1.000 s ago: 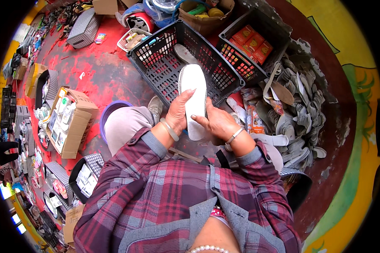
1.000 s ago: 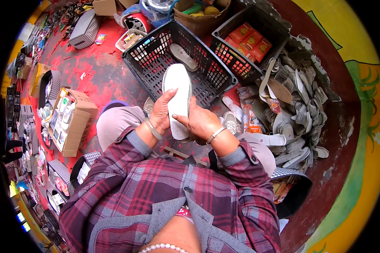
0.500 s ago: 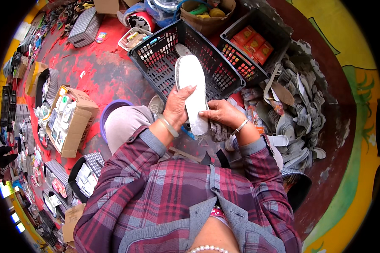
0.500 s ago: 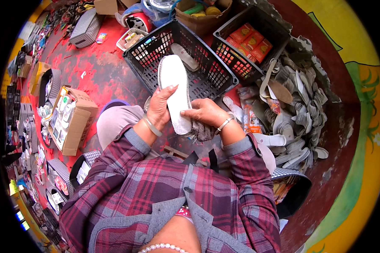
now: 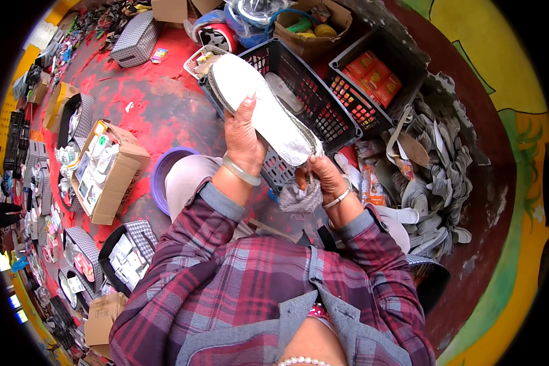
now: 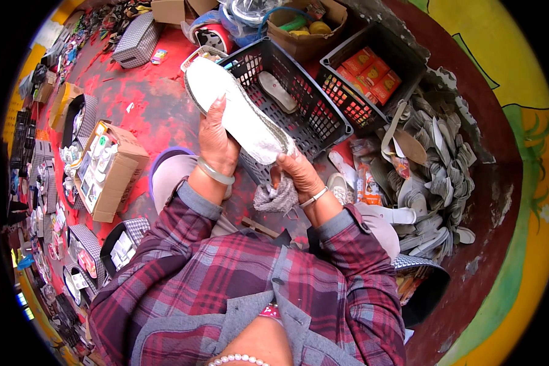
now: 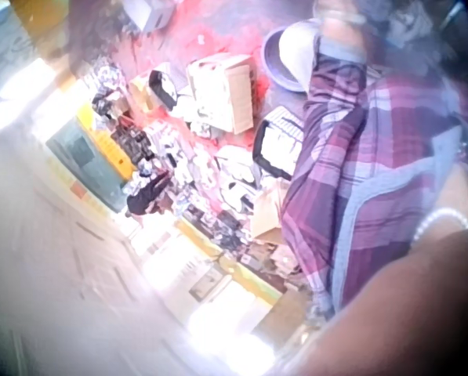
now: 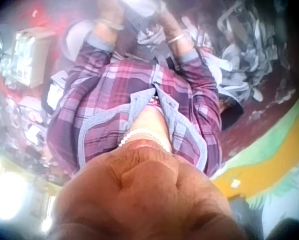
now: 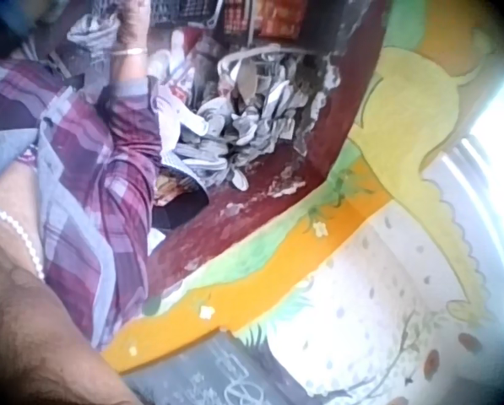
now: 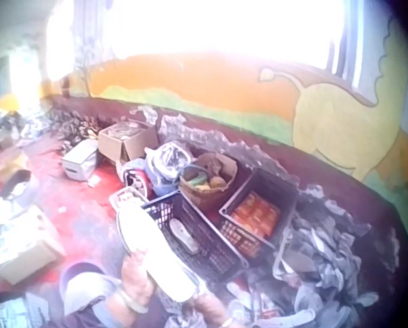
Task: The person picks up shoe insoles from the floor and a crate, stacks them by hand, and turns them over to inspect both sides before placing them into a crate.
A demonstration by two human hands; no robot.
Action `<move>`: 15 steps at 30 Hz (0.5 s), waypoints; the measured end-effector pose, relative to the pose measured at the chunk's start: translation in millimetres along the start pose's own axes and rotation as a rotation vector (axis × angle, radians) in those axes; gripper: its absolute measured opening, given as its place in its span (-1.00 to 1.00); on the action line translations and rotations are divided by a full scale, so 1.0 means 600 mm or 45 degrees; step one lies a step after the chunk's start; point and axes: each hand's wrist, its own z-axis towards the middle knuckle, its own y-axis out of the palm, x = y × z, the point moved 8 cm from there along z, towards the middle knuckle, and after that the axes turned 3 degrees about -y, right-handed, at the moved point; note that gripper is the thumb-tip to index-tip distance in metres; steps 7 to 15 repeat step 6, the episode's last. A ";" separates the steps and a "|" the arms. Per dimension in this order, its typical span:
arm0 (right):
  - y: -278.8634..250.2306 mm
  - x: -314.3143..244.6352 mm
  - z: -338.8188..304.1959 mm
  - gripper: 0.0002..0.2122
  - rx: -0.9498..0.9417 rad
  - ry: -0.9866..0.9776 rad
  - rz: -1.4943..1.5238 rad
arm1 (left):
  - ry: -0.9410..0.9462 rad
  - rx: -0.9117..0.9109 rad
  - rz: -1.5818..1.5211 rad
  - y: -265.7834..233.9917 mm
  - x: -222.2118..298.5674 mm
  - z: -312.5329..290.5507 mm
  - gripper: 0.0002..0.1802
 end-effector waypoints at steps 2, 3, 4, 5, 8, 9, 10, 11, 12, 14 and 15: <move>-0.009 -0.006 0.011 -0.48 0.138 -0.064 -0.138 | 0.060 -0.031 0.020 0.009 0.009 -0.006 -0.53; -0.013 -0.011 0.015 -0.49 0.204 -0.096 -0.207 | 0.098 -0.027 0.059 0.009 0.009 -0.007 -0.51; -0.022 -0.013 0.015 -0.52 0.258 -0.073 -0.229 | 0.136 -0.023 0.098 0.005 0.005 -0.008 -0.50; -0.015 -0.026 0.018 -0.51 0.235 -0.129 -0.232 | 0.175 -0.021 0.139 0.011 0.011 -0.009 -0.49; -0.010 -0.028 0.025 -0.51 0.220 -0.132 -0.234 | 0.154 -0.072 0.152 0.020 0.015 -0.012 -0.45; -0.010 -0.028 0.025 -0.51 0.220 -0.132 -0.234 | 0.154 -0.072 0.152 0.020 0.015 -0.012 -0.45; -0.010 -0.028 0.025 -0.51 0.220 -0.132 -0.234 | 0.154 -0.072 0.152 0.020 0.015 -0.012 -0.45; -0.010 -0.028 0.025 -0.51 0.220 -0.132 -0.234 | 0.154 -0.072 0.152 0.020 0.015 -0.012 -0.45; -0.010 -0.028 0.025 -0.51 0.220 -0.132 -0.234 | 0.154 -0.072 0.152 0.020 0.015 -0.012 -0.45; -0.010 -0.028 0.025 -0.51 0.220 -0.132 -0.234 | 0.154 -0.072 0.152 0.020 0.015 -0.012 -0.45; -0.010 -0.028 0.025 -0.51 0.220 -0.132 -0.234 | 0.154 -0.072 0.152 0.020 0.015 -0.012 -0.45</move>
